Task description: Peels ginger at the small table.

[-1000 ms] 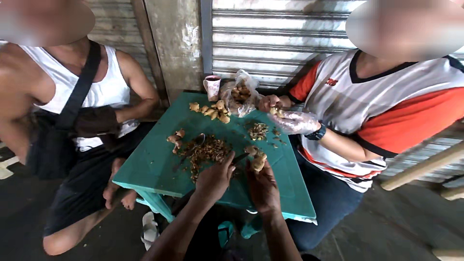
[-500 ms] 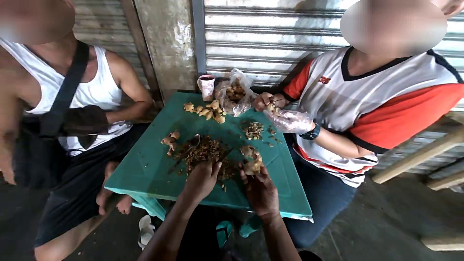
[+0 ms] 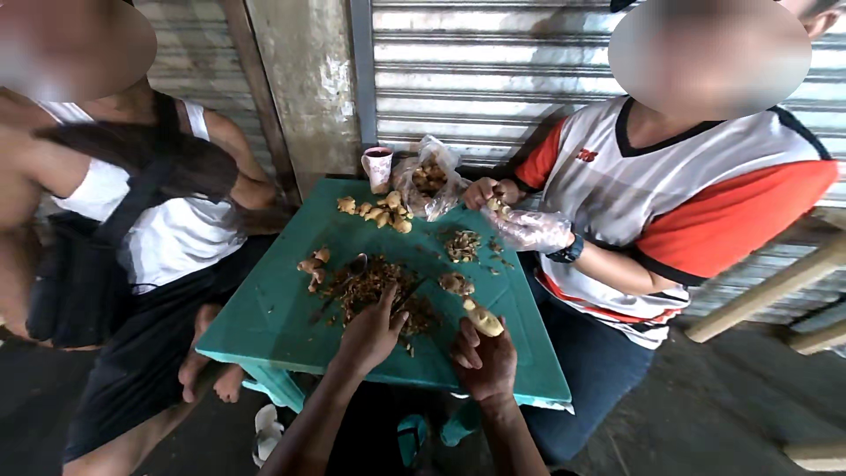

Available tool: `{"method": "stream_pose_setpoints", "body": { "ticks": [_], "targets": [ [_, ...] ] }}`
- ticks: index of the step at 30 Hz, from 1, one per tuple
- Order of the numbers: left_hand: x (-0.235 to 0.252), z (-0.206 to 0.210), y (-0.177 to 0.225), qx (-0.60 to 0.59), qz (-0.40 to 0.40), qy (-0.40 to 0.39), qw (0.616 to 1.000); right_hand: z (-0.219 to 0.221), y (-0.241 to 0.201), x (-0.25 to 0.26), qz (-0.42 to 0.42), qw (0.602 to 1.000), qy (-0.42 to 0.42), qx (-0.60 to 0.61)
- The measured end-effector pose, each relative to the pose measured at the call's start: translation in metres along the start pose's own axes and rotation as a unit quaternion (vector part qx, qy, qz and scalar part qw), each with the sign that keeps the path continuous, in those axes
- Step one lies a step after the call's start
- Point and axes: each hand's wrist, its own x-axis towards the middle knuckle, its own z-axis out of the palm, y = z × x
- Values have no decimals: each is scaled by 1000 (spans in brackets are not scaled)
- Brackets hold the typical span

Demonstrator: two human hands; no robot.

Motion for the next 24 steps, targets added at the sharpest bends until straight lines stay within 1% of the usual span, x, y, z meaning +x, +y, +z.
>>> {"method": "stream_pose_setpoints", "body": {
  "ticks": [4, 7, 9, 11, 13, 14, 17, 19, 20, 22, 24],
  "targets": [
    [2, -5, -4, -64, 20, -10, 998, 2, -1, 1, 18, 1000, 5, 17],
    [5, -11, -12, -169, 18, -22, 985, 5, -1, 2, 1, 1000, 25, 10],
    [4, -15, -18, -288, -19, -22, 957, 6, 0, 2, -11, 1000, 29, -3],
    [6, -21, -30, -403, -43, -28, 914, 5, 0, 2, -17, 999, 27, -3],
    [9, -23, -42, -475, -39, -22, 879, 4, 2, 3, -27, 999, 23, -11],
    [10, -23, -46, -492, -36, -20, 870, 5, 2, 3, -35, 999, 24, -24],
    [10, -24, -45, -492, -34, -24, 870, 5, 4, 2, -44, 998, 28, -43],
    [10, -24, -41, -474, -44, -32, 879, 2, 5, 2, -44, 998, 29, -34],
    [9, -25, -36, -454, -52, -33, 889, 1, 5, 2, -45, 998, 32, -29],
    [8, -33, -22, -362, -51, -37, 930, 0, 5, 2, -49, 998, 45, -14],
    [8, -42, -5, -218, -13, -27, 976, 3, 5, 2, -59, 995, 72, -18]
  ]
}}
